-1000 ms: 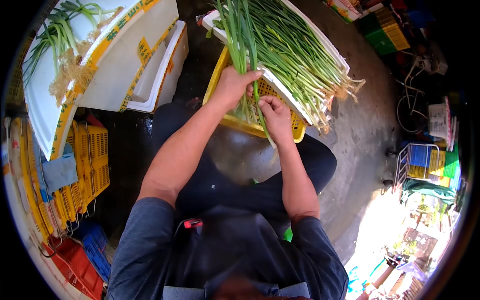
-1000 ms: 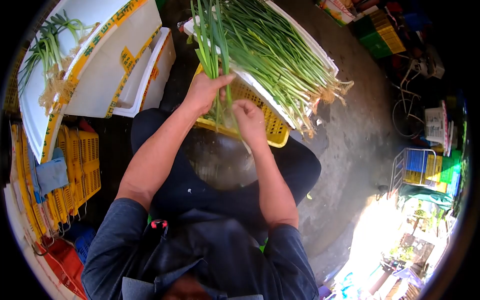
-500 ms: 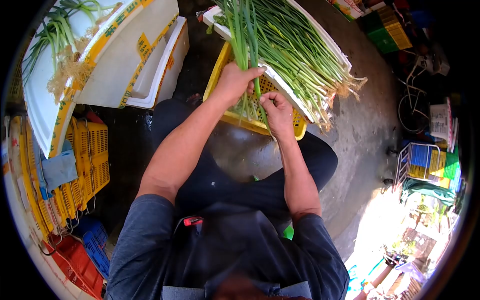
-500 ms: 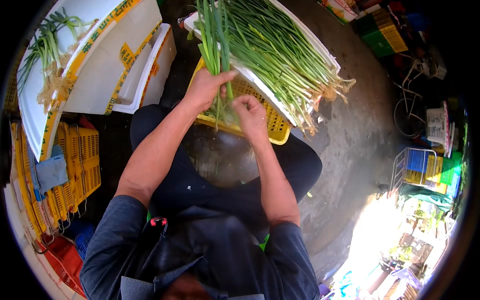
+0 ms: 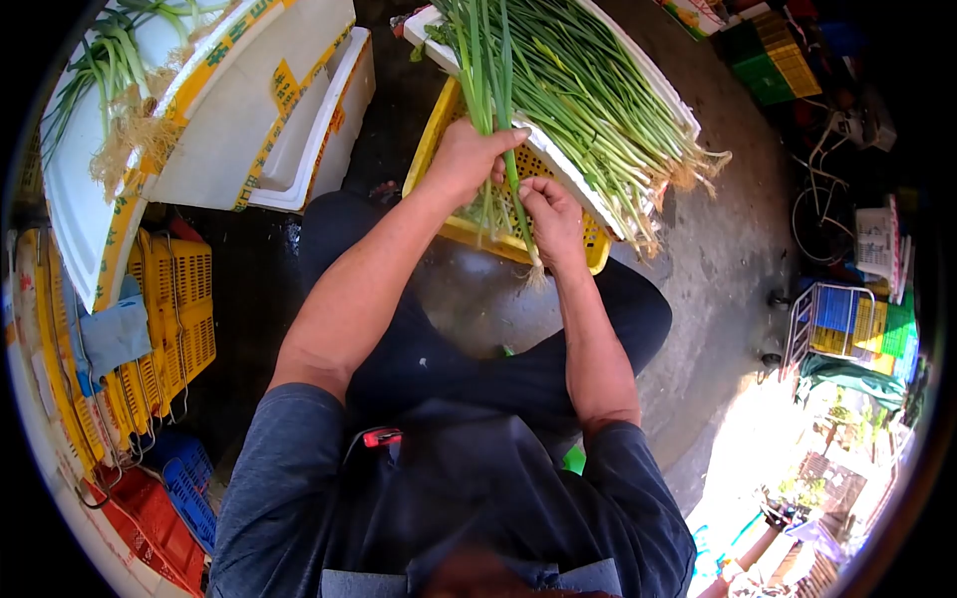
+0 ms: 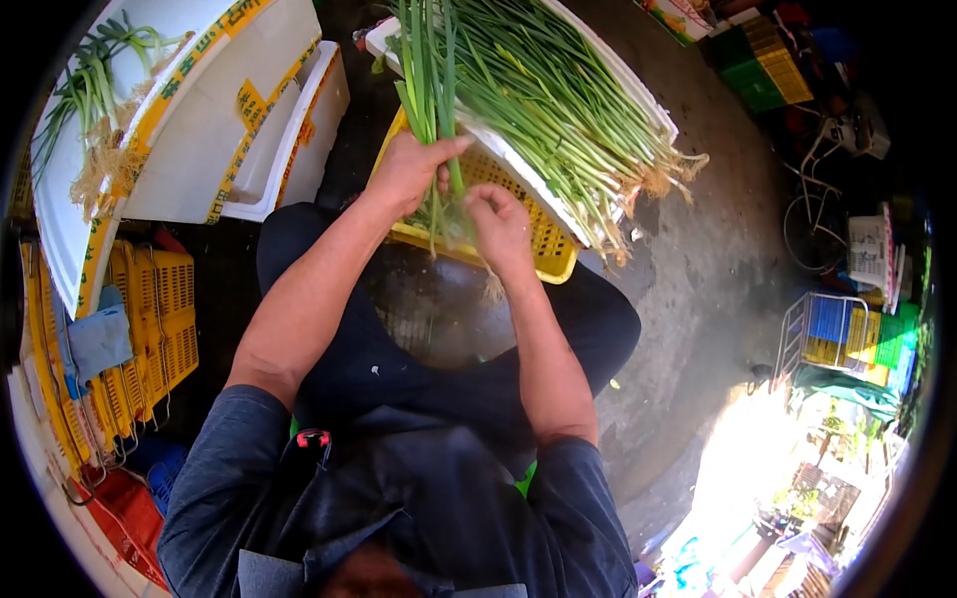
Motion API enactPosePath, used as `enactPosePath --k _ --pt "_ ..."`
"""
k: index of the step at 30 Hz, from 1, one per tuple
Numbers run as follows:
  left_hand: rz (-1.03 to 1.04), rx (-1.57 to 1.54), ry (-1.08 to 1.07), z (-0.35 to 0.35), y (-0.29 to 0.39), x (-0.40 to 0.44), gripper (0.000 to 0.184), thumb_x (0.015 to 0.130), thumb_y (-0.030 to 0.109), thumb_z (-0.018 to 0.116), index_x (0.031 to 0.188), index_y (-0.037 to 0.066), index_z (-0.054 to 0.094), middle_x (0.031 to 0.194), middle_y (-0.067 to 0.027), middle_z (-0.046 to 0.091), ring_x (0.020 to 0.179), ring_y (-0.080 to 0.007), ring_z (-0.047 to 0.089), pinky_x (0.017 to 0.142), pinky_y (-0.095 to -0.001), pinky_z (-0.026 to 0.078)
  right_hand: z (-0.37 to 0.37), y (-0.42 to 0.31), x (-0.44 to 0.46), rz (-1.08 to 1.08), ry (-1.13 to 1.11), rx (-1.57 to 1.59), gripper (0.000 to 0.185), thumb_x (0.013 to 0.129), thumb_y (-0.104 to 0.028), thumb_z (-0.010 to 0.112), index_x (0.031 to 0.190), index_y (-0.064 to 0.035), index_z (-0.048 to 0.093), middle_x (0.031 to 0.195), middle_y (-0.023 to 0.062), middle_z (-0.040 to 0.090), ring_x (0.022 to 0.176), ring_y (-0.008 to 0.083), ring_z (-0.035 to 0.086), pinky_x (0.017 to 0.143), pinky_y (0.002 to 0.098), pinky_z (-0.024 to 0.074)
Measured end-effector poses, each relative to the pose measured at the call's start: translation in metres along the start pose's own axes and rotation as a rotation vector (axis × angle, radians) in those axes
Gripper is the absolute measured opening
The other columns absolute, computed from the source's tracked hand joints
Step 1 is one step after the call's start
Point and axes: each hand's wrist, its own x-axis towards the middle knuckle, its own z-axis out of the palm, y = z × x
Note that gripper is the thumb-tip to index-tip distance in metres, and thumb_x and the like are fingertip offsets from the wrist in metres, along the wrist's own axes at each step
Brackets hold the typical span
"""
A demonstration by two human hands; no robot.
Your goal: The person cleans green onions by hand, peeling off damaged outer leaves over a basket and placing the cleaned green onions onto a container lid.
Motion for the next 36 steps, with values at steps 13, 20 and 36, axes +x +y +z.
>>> enactPosePath --k 13,20,36 --pt "-0.005 0.011 0.020 0.001 -0.006 0.000 0.020 0.084 0.010 0.078 0.089 0.000 0.061 0.072 -0.0024 0.057 0.053 -0.0113 0.053 0.041 -0.0277 0.042 0.004 -0.006 0.004 -0.134 -0.001 -0.388 0.019 0.091 -0.013 0.060 0.096 0.0042 0.068 0.081 0.0124 0.067 0.076 0.0178 0.064 0.073 0.0315 0.0504" --pt "-0.017 0.011 -0.012 0.001 -0.007 0.000 0.020 0.084 0.011 0.078 0.090 0.000 0.062 0.073 -0.0026 0.058 0.053 -0.0110 0.053 0.042 -0.0272 0.043 0.002 -0.004 0.004 -0.064 -0.041 -0.258 0.022 0.096 -0.015 0.057 0.100 0.0043 0.068 0.073 -0.0019 0.058 0.064 0.0054 0.050 0.058 0.0220 0.0400" --pt "-0.097 0.123 -0.005 -0.002 -0.005 0.001 0.018 0.086 0.015 0.076 0.094 0.001 0.068 0.074 -0.0017 0.061 0.060 -0.0101 0.054 0.049 -0.0269 0.044 -0.003 0.015 0.003 0.126 0.015 0.047 0.016 0.098 -0.013 0.050 0.096 -0.0002 0.060 0.075 0.0011 0.057 0.057 0.0089 0.051 0.068 0.0315 0.0573"
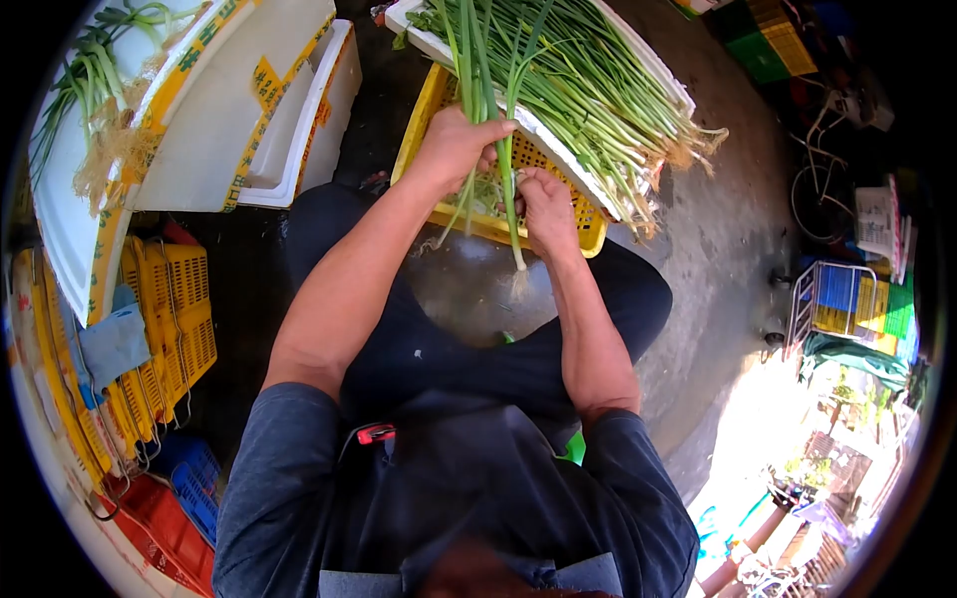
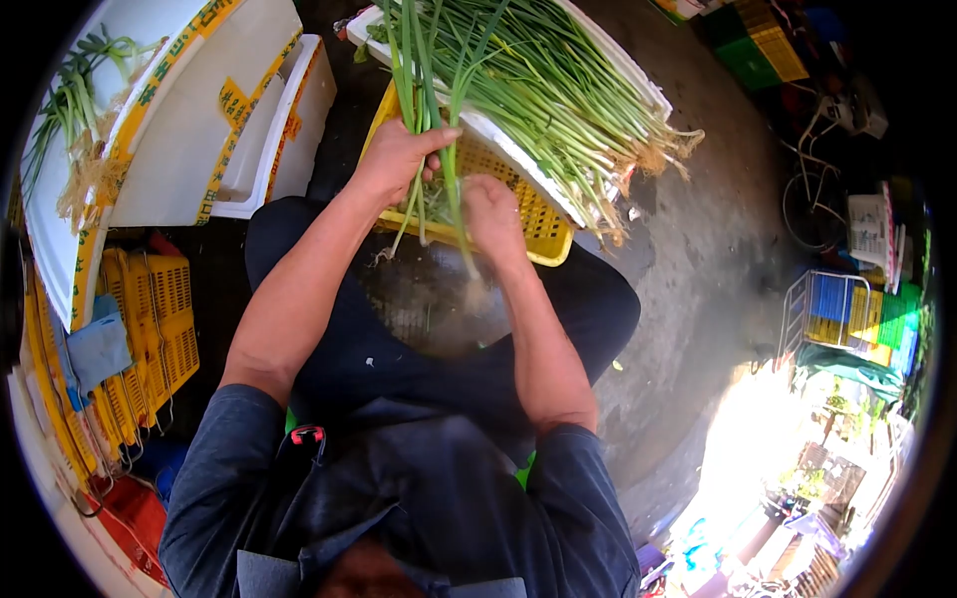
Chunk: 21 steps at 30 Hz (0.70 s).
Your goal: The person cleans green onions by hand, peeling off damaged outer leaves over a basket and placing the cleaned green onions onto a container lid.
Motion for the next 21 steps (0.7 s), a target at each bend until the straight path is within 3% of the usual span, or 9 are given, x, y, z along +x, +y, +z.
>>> enactPosePath --k 2,5,14,17,21 --pt "0.019 -0.004 -0.022 0.000 0.002 -0.002 0.019 0.087 0.016 0.076 0.095 0.001 0.068 0.075 -0.0018 0.062 0.060 -0.0101 0.054 0.049 -0.0268 0.044 0.001 -0.001 -0.003 0.078 -0.012 0.135 0.015 0.098 -0.012 0.049 0.094 -0.0014 0.059 0.073 0.0019 0.057 0.055 0.0097 0.051 0.072 0.0356 0.0602" --pt "0.025 -0.029 -0.045 0.000 0.000 0.000 0.021 0.088 0.017 0.076 0.097 0.001 0.068 0.076 -0.0020 0.062 0.061 -0.0102 0.054 0.050 -0.0269 0.044 0.003 -0.006 -0.006 0.141 0.014 0.316 0.013 0.098 -0.011 0.049 0.094 -0.0024 0.058 0.075 0.0029 0.058 0.056 0.0103 0.052 0.069 0.0338 0.0595" --pt "-0.010 -0.080 -0.068 0.000 -0.003 0.003 0.020 0.090 0.018 0.074 0.098 0.002 0.066 0.078 -0.0024 0.062 0.061 -0.0106 0.053 0.049 -0.0275 0.044 0.001 -0.006 -0.008 -0.008 -0.048 -0.005 0.016 0.101 -0.015 0.056 0.101 -0.0016 0.063 0.077 0.0009 0.059 0.060 0.0095 0.054 0.073 0.0314 0.0577" --pt "0.000 -0.129 -0.100 0.001 0.002 -0.001 0.018 0.091 0.018 0.072 0.100 0.003 0.065 0.081 -0.0018 0.062 0.062 -0.0104 0.053 0.049 -0.0272 0.043 0.000 -0.007 -0.010 0.110 -0.086 0.282 0.012 0.100 -0.014 0.059 0.096 -0.0035 0.063 0.077 -0.0008 0.059 0.061 0.0087 0.054 0.074 0.0321 0.0579" --pt "0.023 -0.201 -0.208 -0.002 0.002 -0.001 0.018 0.092 0.018 0.070 0.103 0.005 0.065 0.085 -0.0007 0.063 0.063 -0.0099 0.053 0.049 -0.0268 0.043 0.003 -0.019 -0.013 0.151 -0.081 0.346 0.015 0.100 -0.017 0.059 0.090 -0.0056 0.060 0.076 -0.0020 0.057 0.061 0.0076 0.050 0.075 0.0325 0.0583"
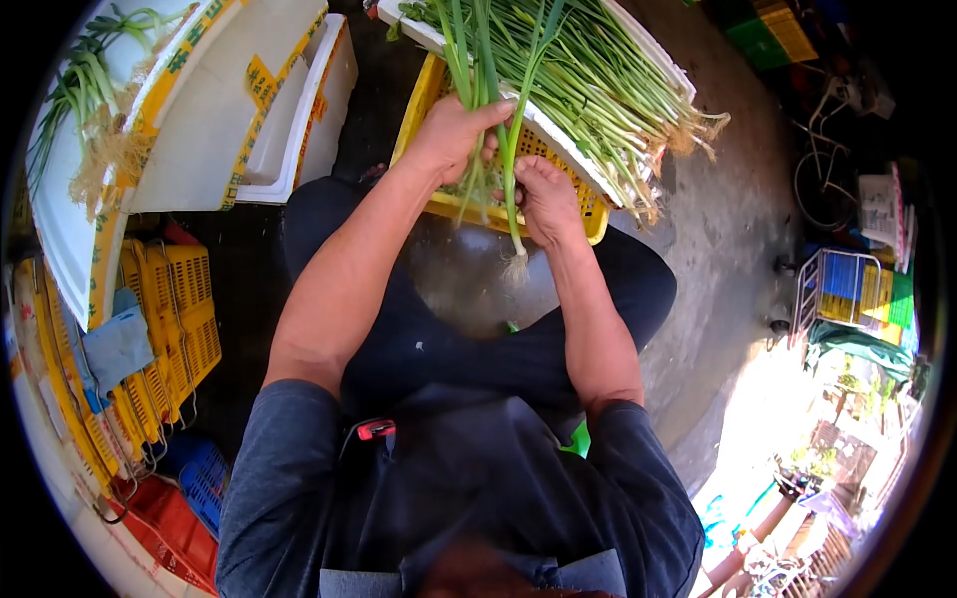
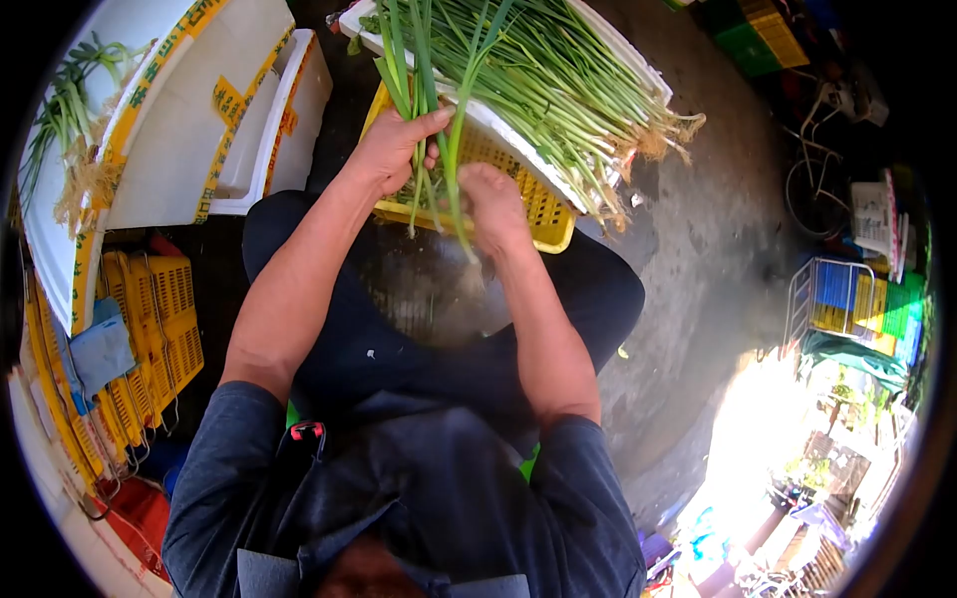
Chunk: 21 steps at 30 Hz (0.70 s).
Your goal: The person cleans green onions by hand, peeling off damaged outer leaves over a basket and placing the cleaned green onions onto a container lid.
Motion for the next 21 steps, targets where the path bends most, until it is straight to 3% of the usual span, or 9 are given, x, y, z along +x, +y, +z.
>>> enactPosePath --k 6,9,12,16,21 --pt "-0.079 0.132 -0.010 0.006 -0.002 -0.002 0.023 0.088 0.019 0.078 0.099 0.006 0.064 0.079 -0.0009 0.060 0.058 -0.0095 0.053 0.047 -0.0241 0.043 -0.004 0.009 0.006 -0.209 0.098 -0.476 0.019 0.102 -0.019 0.055 0.094 -0.0029 0.061 0.079 -0.0010 0.059 0.060 0.0069 0.048 0.070 0.0278 0.0561" --pt "-0.099 0.169 -0.017 0.005 -0.009 0.000 0.021 0.086 0.016 0.078 0.096 0.004 0.064 0.079 -0.0025 0.061 0.056 -0.0099 0.053 0.046 -0.0234 0.042 0.001 0.008 0.004 -0.243 0.142 -0.427 0.020 0.098 -0.015 0.054 0.097 0.0034 0.063 0.081 0.0037 0.060 0.073 0.0123 0.058 0.067 0.0295 0.0518" --pt "-0.078 0.186 0.000 0.006 -0.006 0.000 0.020 0.087 0.016 0.078 0.094 0.004 0.064 0.078 -0.0029 0.061 0.056 -0.0099 0.053 0.045 -0.0245 0.043 0.006 0.009 0.003 -0.115 0.157 -0.144 0.019 0.103 -0.016 0.048 0.101 -0.0001 0.059 0.084 0.0038 0.061 0.062 0.0081 0.048 0.071 0.0309 0.0556" --pt "-0.092 0.100 0.045 0.002 -0.007 0.003 0.020 0.088 0.018 0.077 0.093 0.004 0.064 0.077 -0.0032 0.062 0.056 -0.0097 0.053 0.045 -0.0251 0.042 -0.008 0.030 0.011 -0.225 0.110 -0.056 0.019 0.104 -0.012 0.042 0.108 0.0008 0.055 0.089 0.0074 0.062 0.063 0.0135 0.050 0.079 0.0420 0.0559" --pt "-0.097 0.049 0.081 -0.006 -0.002 0.005 0.021 0.089 0.020 0.076 0.094 0.004 0.064 0.079 -0.0042 0.063 0.056 -0.0102 0.053 0.047 -0.0256 0.042 0.004 0.020 -0.015 -0.187 0.102 0.527 0.017 0.106 -0.016 0.043 0.103 -0.0025 0.052 0.087 0.0086 0.061 0.068 0.0199 0.056 0.091 0.0512 0.0521"
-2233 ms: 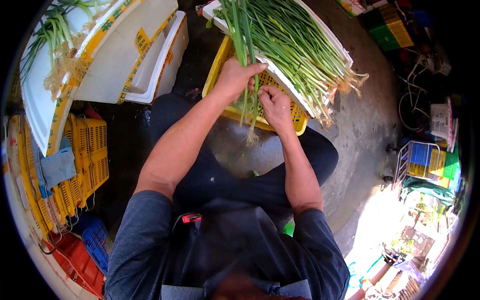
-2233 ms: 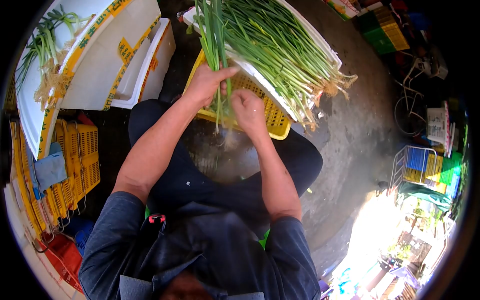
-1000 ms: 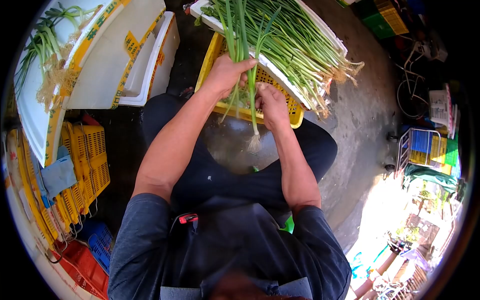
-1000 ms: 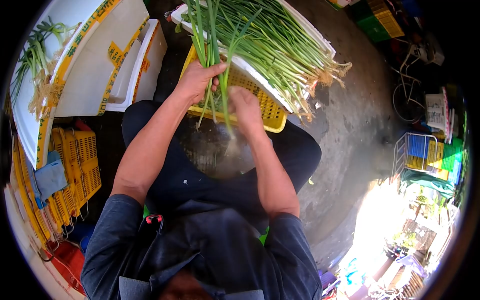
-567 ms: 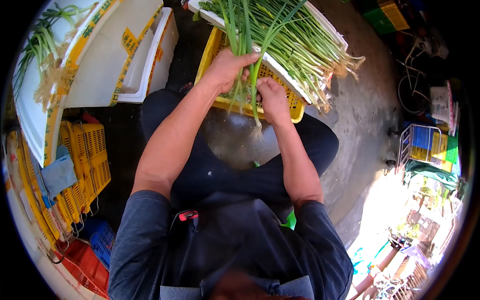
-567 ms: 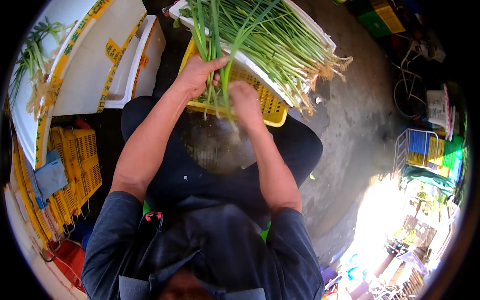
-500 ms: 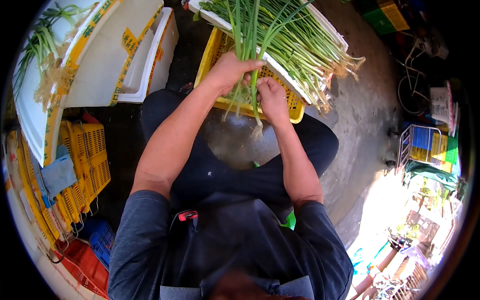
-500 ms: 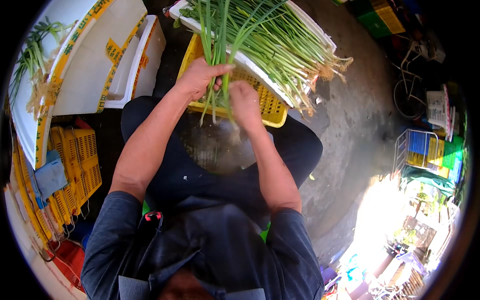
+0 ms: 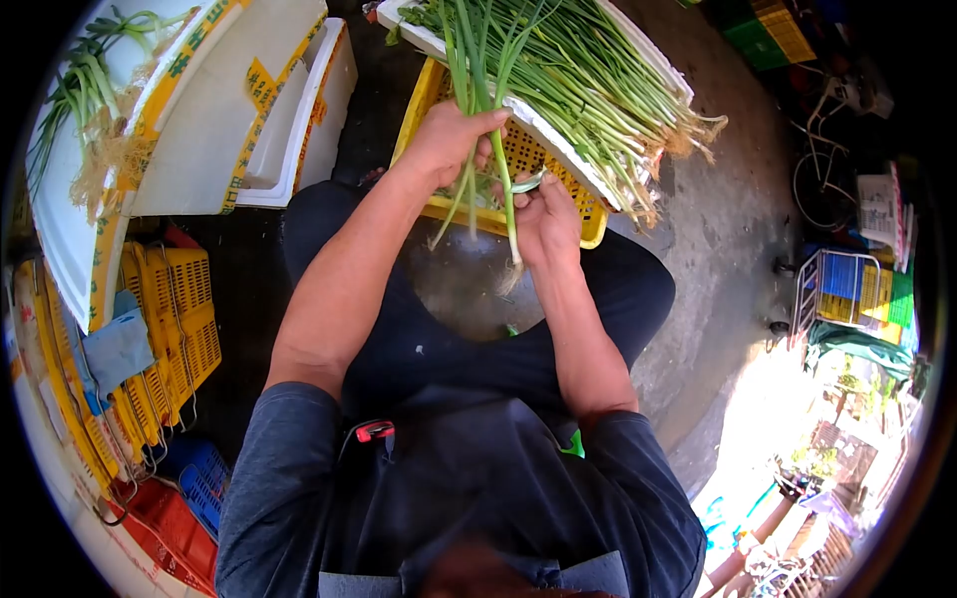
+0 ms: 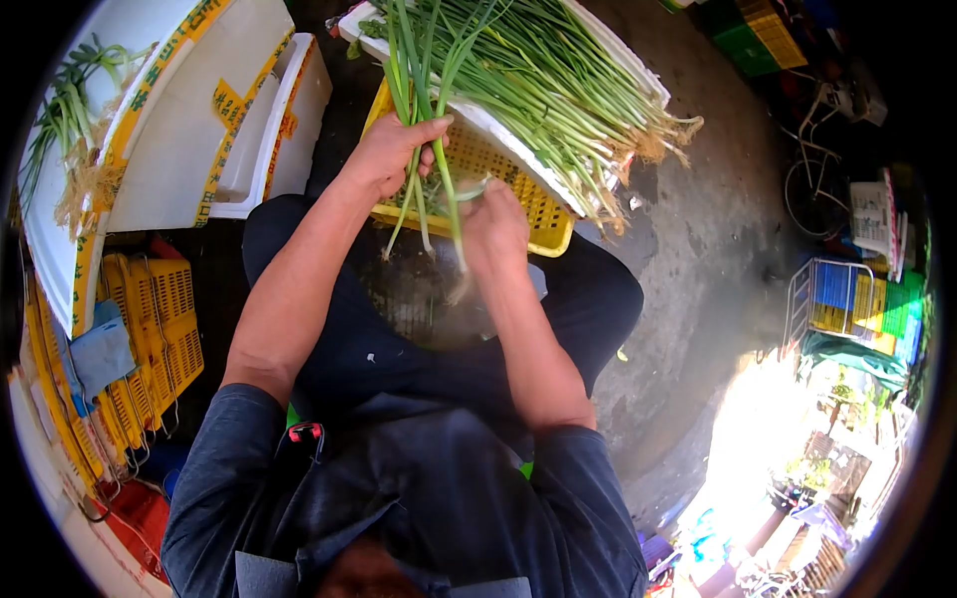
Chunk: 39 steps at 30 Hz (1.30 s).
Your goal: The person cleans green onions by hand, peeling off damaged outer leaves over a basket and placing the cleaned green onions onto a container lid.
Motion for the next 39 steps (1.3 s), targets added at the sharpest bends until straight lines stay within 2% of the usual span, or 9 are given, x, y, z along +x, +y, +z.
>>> enactPosePath --k 10,15,21,24,30,32,35,38,39 --pt "0.070 -0.060 0.149 -0.017 0.015 0.002 0.019 0.092 0.018 0.073 0.100 0.005 0.062 0.081 -0.0058 0.064 0.059 -0.0126 0.053 0.051 -0.0295 0.045 -0.028 -0.030 -0.069 0.014 -0.093 -0.259 0.015 0.104 -0.021 0.052 0.095 -0.0083 0.052 0.079 0.0046 0.055 0.078 0.0238 0.063 0.098 0.0543 0.0499" --pt "0.127 -0.080 0.173 -0.027 0.021 0.004 0.017 0.092 0.018 0.072 0.096 0.004 0.062 0.081 -0.0055 0.064 0.059 -0.0127 0.053 0.051 -0.0300 0.046 -0.043 -0.056 -0.109 0.009 -0.143 -0.278 0.017 0.104 -0.022 0.052 0.094 -0.0088 0.052 0.077 0.0013 0.050 0.062 0.0108 0.045 0.099 0.0566 0.0486" --pt "0.231 -0.143 0.336 -0.041 0.029 0.011 0.018 0.092 0.018 0.073 0.095 0.003 0.063 0.080 -0.0051 0.063 0.057 -0.0120 0.053 0.049 -0.0292 0.044 -0.066 -0.103 -0.140 -0.125 -0.129 -0.237 0.016 0.102 -0.022 0.057 0.098 -0.0068 0.054 0.076 0.0034 0.052 0.062 0.0119 0.044 0.097 0.0587 0.0485" --pt "0.246 -0.058 0.335 -0.042 0.031 0.007 0.019 0.090 0.018 0.075 0.095 0.004 0.062 0.079 -0.0049 0.062 0.057 -0.0118 0.053 0.049 -0.0287 0.044 -0.081 -0.118 -0.138 -0.251 -0.054 -0.353 0.013 0.101 -0.018 0.058 0.100 -0.0054 0.056 0.080 0.0053 0.055 0.069 0.0146 0.049 0.097 0.0549 0.0487" --pt "0.262 -0.051 0.301 -0.034 0.035 0.000 0.024 0.087 0.020 0.078 0.095 0.005 0.061 0.079 -0.0043 0.060 0.057 -0.0125 0.052 0.050 -0.0284 0.044 -0.046 -0.085 -0.061 -0.391 -0.080 -0.439 0.011 0.100 -0.004 0.056 0.109 -0.0006 0.060 0.095 0.0063 0.063 0.083 0.0138 0.059 0.079 0.0277 0.0479" --pt "0.211 -0.045 0.295 -0.036 0.036 -0.004 0.026 0.087 0.021 0.078 0.095 0.005 0.060 0.080 -0.0044 0.059 0.057 -0.0130 0.052 0.050 -0.0285 0.044 -0.056 -0.064 -0.022 -0.280 -0.017 -0.701 0.015 0.100 -0.007 0.056 0.111 -0.0002 0.061 0.097 0.0051 0.064 0.087 0.0120 0.061 0.082 0.0272 0.0482" --pt "0.150 -0.087 0.240 -0.039 0.035 -0.005 0.029 0.086 0.023 0.080 0.093 0.005 0.058 0.079 -0.0045 0.057 0.056 -0.0138 0.052 0.049 -0.0292 0.044 -0.066 -0.036 0.011 -0.063 -0.056 -1.131 0.030 0.099 -0.012 0.055 0.126 0.0015 0.058 0.111 0.0110 0.066 0.091 0.0123 0.064 0.083 0.0281 0.0495" --pt "0.153 -0.137 0.211 -0.036 0.035 -0.003 0.031 0.086 0.025 0.081 0.092 0.005 0.057 0.078 -0.0043 0.056 0.056 -0.0143 0.052 0.048 -0.0303 0.044 -0.065 -0.029 0.020 -0.141 -0.058 -1.341 0.037 0.099 -0.017 0.056 0.129 0.0040 0.058 0.113 0.0145 0.068 0.090 0.0166 0.066 0.080 0.0297 0.0507" --pt "0.151 -0.140 0.210 -0.035 0.034 -0.001 0.032 0.085 0.024 0.081 0.092 0.005 0.056 0.078 -0.0043 0.055 0.056 -0.0144 0.053 0.048 -0.0304 0.044 -0.046 -0.036 0.013 -0.145 -0.034 -1.268 0.036 0.099 -0.017 0.057 0.127 0.0045 0.059 0.111 0.0144 0.068 0.090 0.0183 0.067 0.079 0.0304 0.0509"
